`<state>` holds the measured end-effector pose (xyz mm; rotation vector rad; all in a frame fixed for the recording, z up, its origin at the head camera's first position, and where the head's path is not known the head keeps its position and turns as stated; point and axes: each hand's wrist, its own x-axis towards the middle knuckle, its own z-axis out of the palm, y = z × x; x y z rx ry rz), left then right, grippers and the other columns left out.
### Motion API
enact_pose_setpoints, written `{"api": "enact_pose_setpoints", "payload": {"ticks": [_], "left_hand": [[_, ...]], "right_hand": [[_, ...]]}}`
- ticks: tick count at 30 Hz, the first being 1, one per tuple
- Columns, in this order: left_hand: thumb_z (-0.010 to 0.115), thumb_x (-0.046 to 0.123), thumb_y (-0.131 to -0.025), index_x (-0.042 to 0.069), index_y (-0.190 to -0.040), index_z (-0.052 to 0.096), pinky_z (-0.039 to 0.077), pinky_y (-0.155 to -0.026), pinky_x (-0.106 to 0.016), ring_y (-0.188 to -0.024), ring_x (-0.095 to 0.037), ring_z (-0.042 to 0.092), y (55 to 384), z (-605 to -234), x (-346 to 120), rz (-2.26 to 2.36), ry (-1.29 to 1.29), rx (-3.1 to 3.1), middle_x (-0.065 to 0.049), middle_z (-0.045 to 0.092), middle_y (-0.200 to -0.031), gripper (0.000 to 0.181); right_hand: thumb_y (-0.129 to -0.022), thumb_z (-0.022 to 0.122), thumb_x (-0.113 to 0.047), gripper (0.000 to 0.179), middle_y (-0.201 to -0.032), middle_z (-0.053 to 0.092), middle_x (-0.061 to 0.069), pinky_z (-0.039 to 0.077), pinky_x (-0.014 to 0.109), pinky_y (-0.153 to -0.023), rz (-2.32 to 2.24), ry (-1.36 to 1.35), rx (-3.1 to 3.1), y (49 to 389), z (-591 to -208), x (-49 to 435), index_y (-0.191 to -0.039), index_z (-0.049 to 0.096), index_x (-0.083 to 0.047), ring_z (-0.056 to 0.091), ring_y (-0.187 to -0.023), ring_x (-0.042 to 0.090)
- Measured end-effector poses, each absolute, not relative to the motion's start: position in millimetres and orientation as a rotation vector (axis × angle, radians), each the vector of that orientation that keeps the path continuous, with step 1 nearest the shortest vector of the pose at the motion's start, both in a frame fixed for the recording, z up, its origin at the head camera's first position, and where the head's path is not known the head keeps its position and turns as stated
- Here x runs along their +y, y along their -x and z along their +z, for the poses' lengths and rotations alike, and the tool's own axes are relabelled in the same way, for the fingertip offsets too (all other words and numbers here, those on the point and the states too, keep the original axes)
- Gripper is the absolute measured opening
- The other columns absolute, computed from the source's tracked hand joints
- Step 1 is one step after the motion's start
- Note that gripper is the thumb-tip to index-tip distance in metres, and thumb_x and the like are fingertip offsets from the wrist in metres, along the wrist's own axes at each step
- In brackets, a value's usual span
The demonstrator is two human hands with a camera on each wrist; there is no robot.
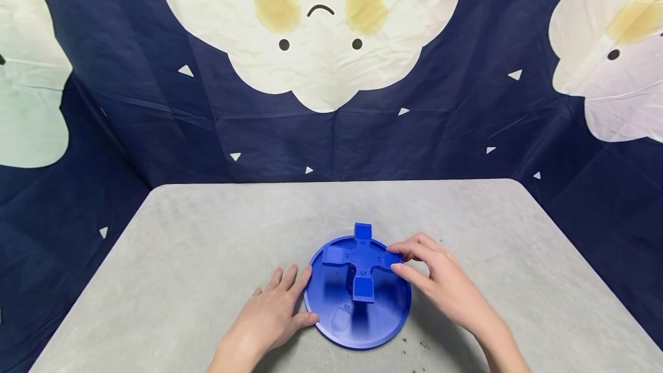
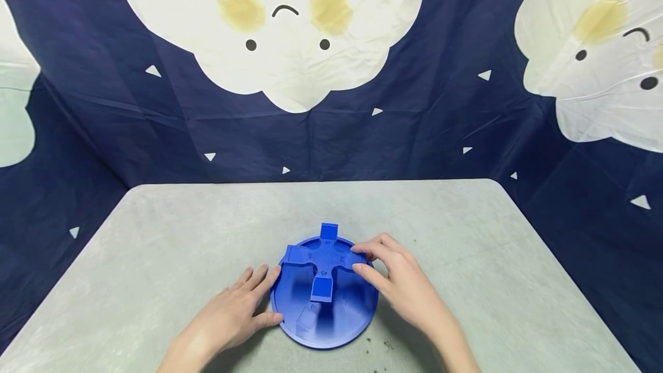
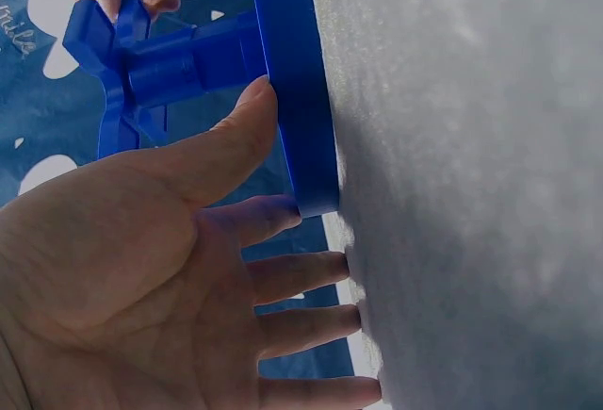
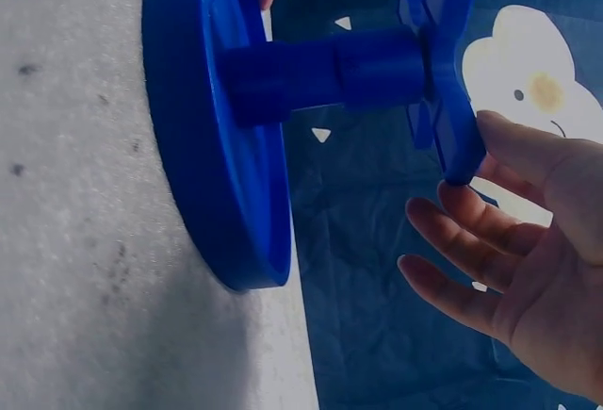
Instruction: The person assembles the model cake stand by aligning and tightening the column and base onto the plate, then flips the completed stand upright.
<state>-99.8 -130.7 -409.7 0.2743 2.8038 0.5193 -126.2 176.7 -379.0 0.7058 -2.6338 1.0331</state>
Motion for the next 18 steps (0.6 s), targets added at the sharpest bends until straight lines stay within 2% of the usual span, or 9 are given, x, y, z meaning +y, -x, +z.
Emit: {"api": "enact_pose_setpoints", "payload": {"ticks": [12,15,18], "left_hand": [[0.072,0.055,-0.089,0.016,-0.158,0.042,0.034,-0.109,-0.079,-0.152,-0.048,0.034,98.4,-409.7,-131.0,0.522,-0.282,2.817,-0.018,0.041,-0.163,0.085],[0.072,0.055,-0.089,0.016,-0.158,0.042,0.034,-0.109,-0.079,-0.152,-0.048,0.034,98.3,-409.9,-131.2,0.528,-0.280,2.816,-0.018,0.041,-0.163,0.085],[0.072,0.054,-0.089,0.016,-0.158,0.042,0.034,-0.109,-0.079,-0.152,-0.048,0.034,98.8,-409.8,-131.1,0.528,-0.277,2.813,-0.018,0.041,-0.163,0.085]], "right_hand": [[-0.093,0.078,-0.030,0.019,-0.097,0.067,-0.024,0.052,0.020,-0.077,1.032,-0.834,-2.640,122.1,-371.7,178.4,-0.111,0.074,-0.034,0.063,-0.090,-0.001],[-0.095,0.075,-0.026,0.016,-0.098,0.068,-0.023,0.053,0.020,-0.078,1.052,-0.786,-2.613,123.2,-372.2,176.3,-0.110,0.075,-0.033,0.064,-0.090,-0.001],[-0.097,0.074,-0.022,0.019,-0.103,0.069,-0.019,0.056,0.024,-0.082,1.045,-0.691,-2.568,126.3,-375.7,172.5,-0.114,0.075,-0.030,0.065,-0.094,0.001]]}}
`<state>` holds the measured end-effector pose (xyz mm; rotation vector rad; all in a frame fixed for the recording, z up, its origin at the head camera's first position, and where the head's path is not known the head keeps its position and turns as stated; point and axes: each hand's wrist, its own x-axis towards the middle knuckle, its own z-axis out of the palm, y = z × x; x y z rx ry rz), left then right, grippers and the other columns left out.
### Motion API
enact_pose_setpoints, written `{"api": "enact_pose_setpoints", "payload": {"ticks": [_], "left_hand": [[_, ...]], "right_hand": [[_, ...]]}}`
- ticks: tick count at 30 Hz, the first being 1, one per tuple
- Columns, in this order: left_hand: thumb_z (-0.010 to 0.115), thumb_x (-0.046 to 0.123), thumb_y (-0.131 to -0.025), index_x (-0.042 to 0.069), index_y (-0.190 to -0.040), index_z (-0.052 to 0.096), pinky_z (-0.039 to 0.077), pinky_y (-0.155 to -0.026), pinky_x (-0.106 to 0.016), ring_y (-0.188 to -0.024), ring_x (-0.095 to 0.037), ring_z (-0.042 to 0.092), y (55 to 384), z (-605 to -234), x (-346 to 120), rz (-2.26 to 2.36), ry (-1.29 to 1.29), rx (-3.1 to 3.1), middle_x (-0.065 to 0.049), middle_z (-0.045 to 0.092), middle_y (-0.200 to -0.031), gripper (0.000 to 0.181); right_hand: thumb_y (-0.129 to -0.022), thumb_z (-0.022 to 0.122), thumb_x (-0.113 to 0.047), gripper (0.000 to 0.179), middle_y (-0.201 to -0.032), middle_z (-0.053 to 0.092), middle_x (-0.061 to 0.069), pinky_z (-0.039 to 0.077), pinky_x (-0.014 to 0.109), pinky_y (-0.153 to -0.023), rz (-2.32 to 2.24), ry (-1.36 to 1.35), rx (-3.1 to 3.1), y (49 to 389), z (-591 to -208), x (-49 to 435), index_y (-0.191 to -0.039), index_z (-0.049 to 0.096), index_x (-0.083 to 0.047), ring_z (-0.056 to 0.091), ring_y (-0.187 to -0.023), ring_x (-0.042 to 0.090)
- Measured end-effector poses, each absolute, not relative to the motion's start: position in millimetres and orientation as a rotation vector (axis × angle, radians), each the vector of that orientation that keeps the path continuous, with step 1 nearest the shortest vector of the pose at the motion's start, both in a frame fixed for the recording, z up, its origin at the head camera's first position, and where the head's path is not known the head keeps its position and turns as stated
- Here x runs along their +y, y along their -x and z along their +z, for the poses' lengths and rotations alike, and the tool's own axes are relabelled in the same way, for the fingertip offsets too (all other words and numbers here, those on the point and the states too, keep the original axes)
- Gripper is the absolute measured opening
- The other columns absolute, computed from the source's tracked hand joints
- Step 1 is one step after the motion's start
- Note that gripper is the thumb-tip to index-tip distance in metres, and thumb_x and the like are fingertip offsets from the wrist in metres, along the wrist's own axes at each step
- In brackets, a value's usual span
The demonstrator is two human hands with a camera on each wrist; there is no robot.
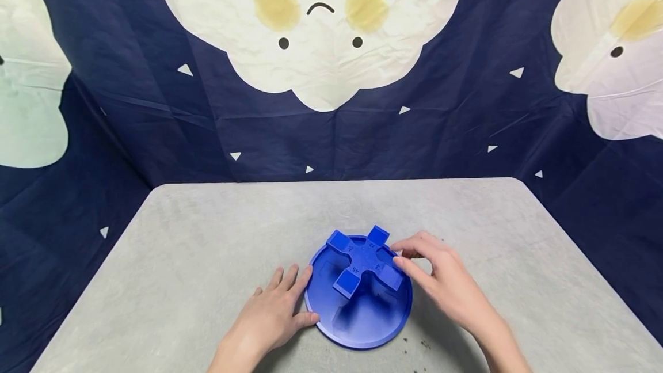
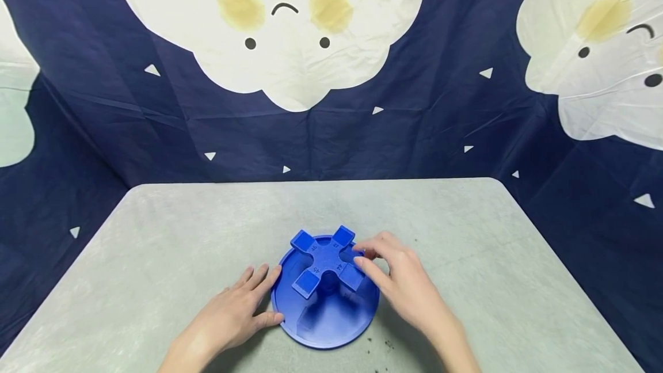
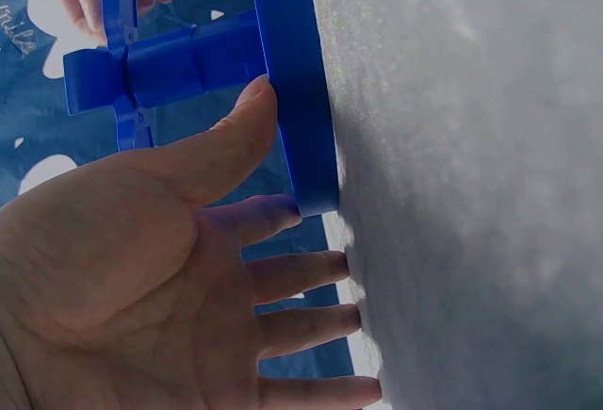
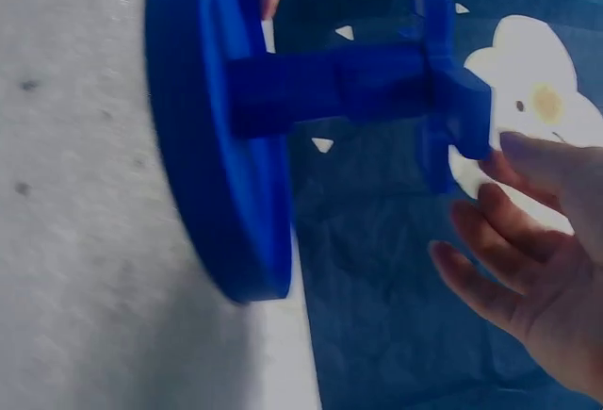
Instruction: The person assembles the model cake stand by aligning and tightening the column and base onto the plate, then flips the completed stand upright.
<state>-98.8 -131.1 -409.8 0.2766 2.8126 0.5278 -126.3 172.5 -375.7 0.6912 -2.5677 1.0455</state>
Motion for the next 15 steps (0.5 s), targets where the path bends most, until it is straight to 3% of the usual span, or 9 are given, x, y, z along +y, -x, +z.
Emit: {"api": "enact_pose_setpoints", "payload": {"ticks": [4,8,11,15], "left_hand": [[0.072,0.055,-0.089,0.017,-0.158,0.042,0.035,-0.108,-0.079,-0.152,-0.048,0.033,99.7,-409.3,-130.7,0.516,-0.276,2.808,-0.018,0.041,-0.163,0.085],[0.072,0.055,-0.089,0.017,-0.158,0.042,0.035,-0.108,-0.079,-0.153,-0.048,0.033,100.0,-409.1,-130.6,0.510,-0.277,2.805,-0.018,0.041,-0.164,0.085],[0.072,0.055,-0.089,0.017,-0.158,0.042,0.034,-0.108,-0.079,-0.153,-0.048,0.033,100.2,-409.2,-130.8,0.516,-0.279,2.803,-0.018,0.041,-0.164,0.085],[0.072,0.055,-0.089,0.017,-0.159,0.041,0.034,-0.108,-0.080,-0.153,-0.048,0.032,100.3,-409.2,-130.5,0.520,-0.279,2.798,-0.018,0.040,-0.164,0.085]], "right_hand": [[-0.099,0.071,-0.024,0.037,-0.132,0.064,-0.010,0.058,0.037,-0.096,1.052,-0.658,-2.574,129.7,-383.1,165.6,-0.135,0.066,-0.028,0.063,-0.121,0.011],[-0.104,0.062,-0.032,0.052,-0.164,0.039,-0.009,0.044,0.052,-0.115,1.101,-0.697,-2.682,128.9,-390.1,159.1,-0.153,0.047,-0.038,0.042,-0.151,0.020],[-0.105,0.059,-0.034,0.055,-0.170,0.027,-0.012,0.034,0.057,-0.121,1.111,-0.715,-2.729,127.1,-391.9,156.3,-0.156,0.040,-0.042,0.031,-0.158,0.022],[-0.106,0.058,-0.035,0.052,-0.170,0.028,-0.011,0.037,0.060,-0.119,1.110,-0.752,-2.739,125.4,-391.3,154.9,-0.155,0.043,-0.041,0.032,-0.157,0.025]]}}
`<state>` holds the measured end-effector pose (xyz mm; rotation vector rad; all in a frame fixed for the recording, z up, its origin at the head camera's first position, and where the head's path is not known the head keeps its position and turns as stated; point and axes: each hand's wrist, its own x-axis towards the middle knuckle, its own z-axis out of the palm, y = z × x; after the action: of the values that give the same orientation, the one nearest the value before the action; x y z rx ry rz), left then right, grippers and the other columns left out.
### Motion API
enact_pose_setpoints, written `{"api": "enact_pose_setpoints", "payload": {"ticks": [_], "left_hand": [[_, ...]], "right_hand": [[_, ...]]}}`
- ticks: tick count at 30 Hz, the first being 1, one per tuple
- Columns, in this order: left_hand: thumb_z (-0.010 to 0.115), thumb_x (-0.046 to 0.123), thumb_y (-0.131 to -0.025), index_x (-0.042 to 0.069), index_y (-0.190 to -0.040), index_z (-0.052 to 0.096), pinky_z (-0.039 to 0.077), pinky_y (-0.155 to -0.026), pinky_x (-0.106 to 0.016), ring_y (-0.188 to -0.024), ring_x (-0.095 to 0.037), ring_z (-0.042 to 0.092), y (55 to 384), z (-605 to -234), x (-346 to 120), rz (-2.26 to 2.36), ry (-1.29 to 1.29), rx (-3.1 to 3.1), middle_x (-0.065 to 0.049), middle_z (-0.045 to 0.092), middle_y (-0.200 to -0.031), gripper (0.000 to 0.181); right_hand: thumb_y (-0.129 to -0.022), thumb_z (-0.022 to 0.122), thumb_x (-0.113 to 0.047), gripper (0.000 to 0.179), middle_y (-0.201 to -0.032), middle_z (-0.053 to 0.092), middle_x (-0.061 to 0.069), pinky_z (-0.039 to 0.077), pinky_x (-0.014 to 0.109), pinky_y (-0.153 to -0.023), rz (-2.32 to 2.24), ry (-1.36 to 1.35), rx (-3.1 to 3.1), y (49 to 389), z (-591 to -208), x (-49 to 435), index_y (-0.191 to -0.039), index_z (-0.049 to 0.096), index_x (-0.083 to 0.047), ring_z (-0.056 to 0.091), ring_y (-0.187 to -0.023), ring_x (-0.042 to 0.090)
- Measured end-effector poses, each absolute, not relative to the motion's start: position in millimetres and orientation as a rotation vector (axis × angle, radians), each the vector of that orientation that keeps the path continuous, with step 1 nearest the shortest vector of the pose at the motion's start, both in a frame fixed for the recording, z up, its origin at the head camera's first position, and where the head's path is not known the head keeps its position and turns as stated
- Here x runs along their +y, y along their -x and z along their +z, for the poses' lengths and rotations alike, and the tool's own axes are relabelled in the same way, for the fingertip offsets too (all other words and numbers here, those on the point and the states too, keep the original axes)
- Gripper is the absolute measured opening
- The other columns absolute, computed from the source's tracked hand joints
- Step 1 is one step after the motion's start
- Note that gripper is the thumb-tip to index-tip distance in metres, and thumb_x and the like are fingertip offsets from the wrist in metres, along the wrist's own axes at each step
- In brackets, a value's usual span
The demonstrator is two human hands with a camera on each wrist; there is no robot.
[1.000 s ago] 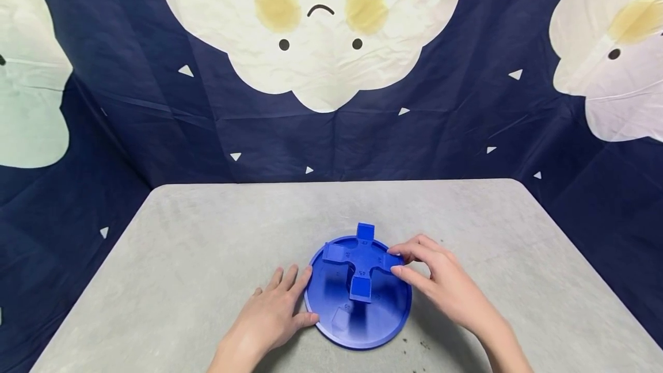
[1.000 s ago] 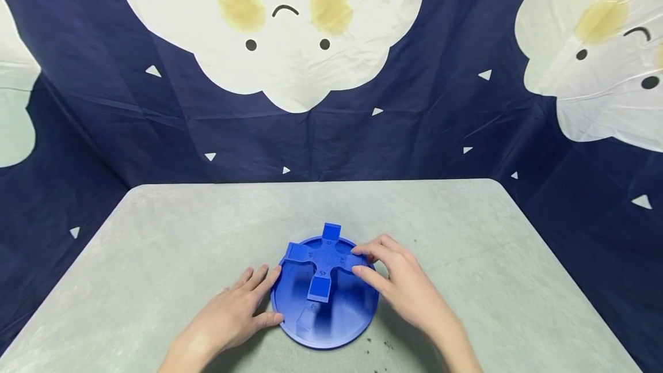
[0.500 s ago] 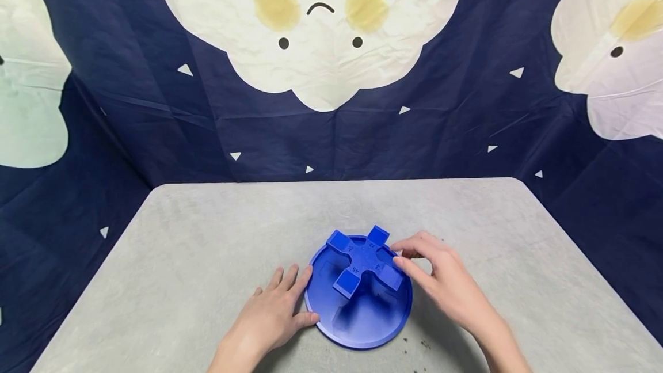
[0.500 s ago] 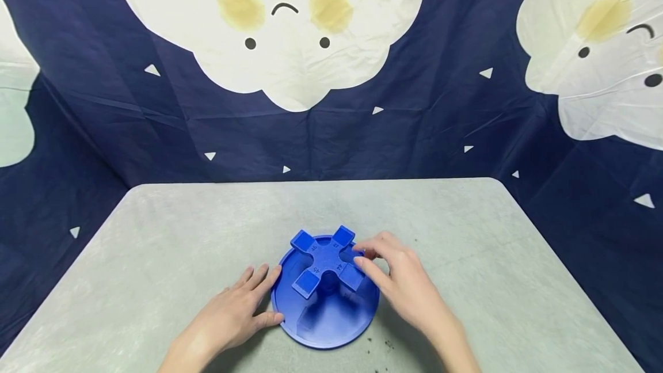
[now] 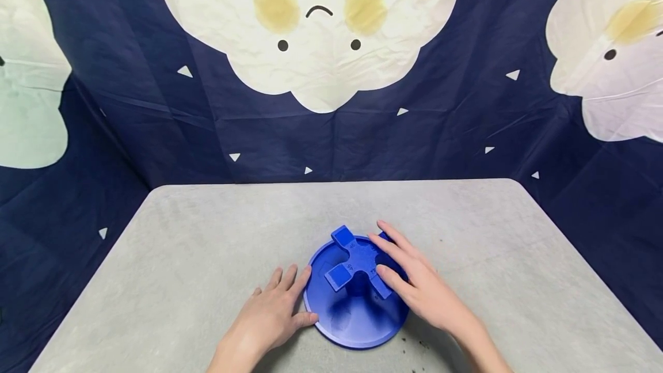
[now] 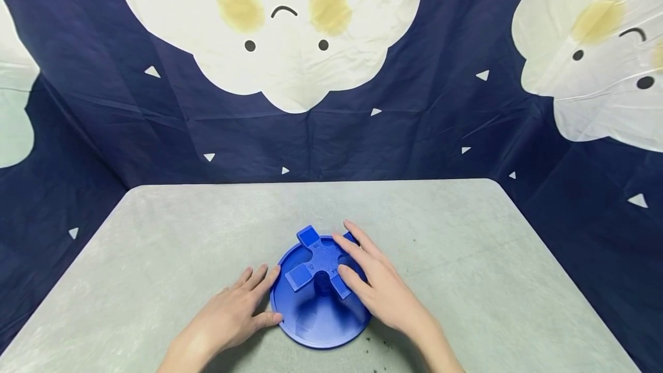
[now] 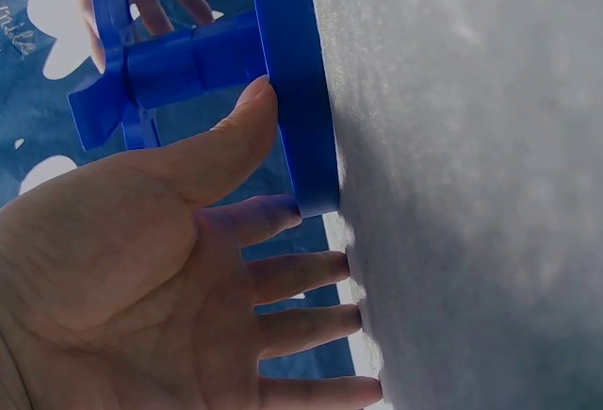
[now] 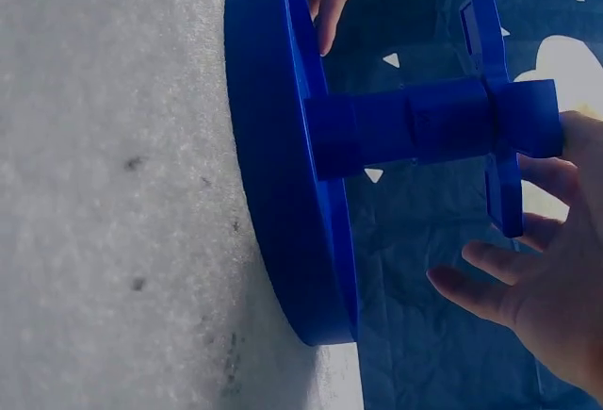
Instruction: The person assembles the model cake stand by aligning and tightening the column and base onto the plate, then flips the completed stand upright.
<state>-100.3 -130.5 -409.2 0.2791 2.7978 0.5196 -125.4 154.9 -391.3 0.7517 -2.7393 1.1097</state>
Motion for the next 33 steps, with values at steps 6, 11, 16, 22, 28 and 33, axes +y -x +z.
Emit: {"api": "enact_pose_setpoints", "payload": {"ticks": [6,11,16,22,28,33], "left_hand": [[0.072,0.054,-0.089,0.017,-0.158,0.042,0.034,-0.109,-0.079,-0.152,-0.048,0.033,99.7,-410.1,-130.2,0.522,-0.279,2.800,-0.018,0.041,-0.164,0.084],[0.072,0.054,-0.089,0.016,-0.158,0.042,0.034,-0.109,-0.079,-0.152,-0.048,0.033,99.9,-410.8,-130.1,0.523,-0.278,2.800,-0.018,0.041,-0.163,0.084],[0.073,0.054,-0.088,0.015,-0.157,0.043,0.035,-0.108,-0.079,-0.151,-0.049,0.035,99.3,-412.0,-130.2,0.524,-0.291,2.821,-0.019,0.043,-0.162,0.084],[0.073,0.054,-0.088,0.015,-0.157,0.044,0.035,-0.107,-0.080,-0.151,-0.049,0.035,99.1,-412.6,-130.5,0.525,-0.290,2.828,-0.019,0.043,-0.162,0.084],[0.073,0.054,-0.088,0.015,-0.157,0.043,0.035,-0.107,-0.080,-0.151,-0.049,0.035,99.0,-412.4,-130.4,0.524,-0.286,2.830,-0.019,0.043,-0.162,0.085],[0.073,0.055,-0.088,0.015,-0.158,0.043,0.035,-0.108,-0.079,-0.152,-0.049,0.034,99.4,-412.2,-130.0,0.516,-0.283,2.824,-0.019,0.042,-0.162,0.085]], "right_hand": [[-0.105,0.058,-0.038,0.046,-0.163,0.037,-0.009,0.044,0.058,-0.115,1.115,-0.727,-2.751,123.4,-390.3,155.0,-0.150,0.051,-0.037,0.044,-0.149,0.023],[-0.104,0.060,-0.040,0.044,-0.155,0.043,-0.010,0.048,0.052,-0.112,1.071,-0.702,-2.752,122.5,-388.5,155.9,-0.147,0.056,-0.035,0.049,-0.142,0.016],[-0.102,0.064,-0.039,0.040,-0.142,0.050,-0.013,0.051,0.045,-0.107,1.033,-0.688,-2.740,122.0,-386.2,157.1,-0.141,0.061,-0.034,0.054,-0.130,0.007],[-0.099,0.069,-0.039,0.034,-0.130,0.055,-0.018,0.054,0.037,-0.102,1.012,-0.682,-2.723,121.0,-382.6,158.5,-0.133,0.066,-0.037,0.057,-0.120,0.001],[-0.096,0.073,-0.037,0.031,-0.122,0.058,-0.021,0.055,0.031,-0.095,0.993,-0.711,-2.715,120.0,-379.5,160.2,-0.127,0.069,-0.038,0.059,-0.114,-0.001],[-0.095,0.075,-0.032,0.028,-0.116,0.061,-0.022,0.055,0.028,-0.093,0.987,-0.762,-2.687,119.4,-377.3,162.4,-0.123,0.071,-0.035,0.060,-0.109,-0.003]]}}
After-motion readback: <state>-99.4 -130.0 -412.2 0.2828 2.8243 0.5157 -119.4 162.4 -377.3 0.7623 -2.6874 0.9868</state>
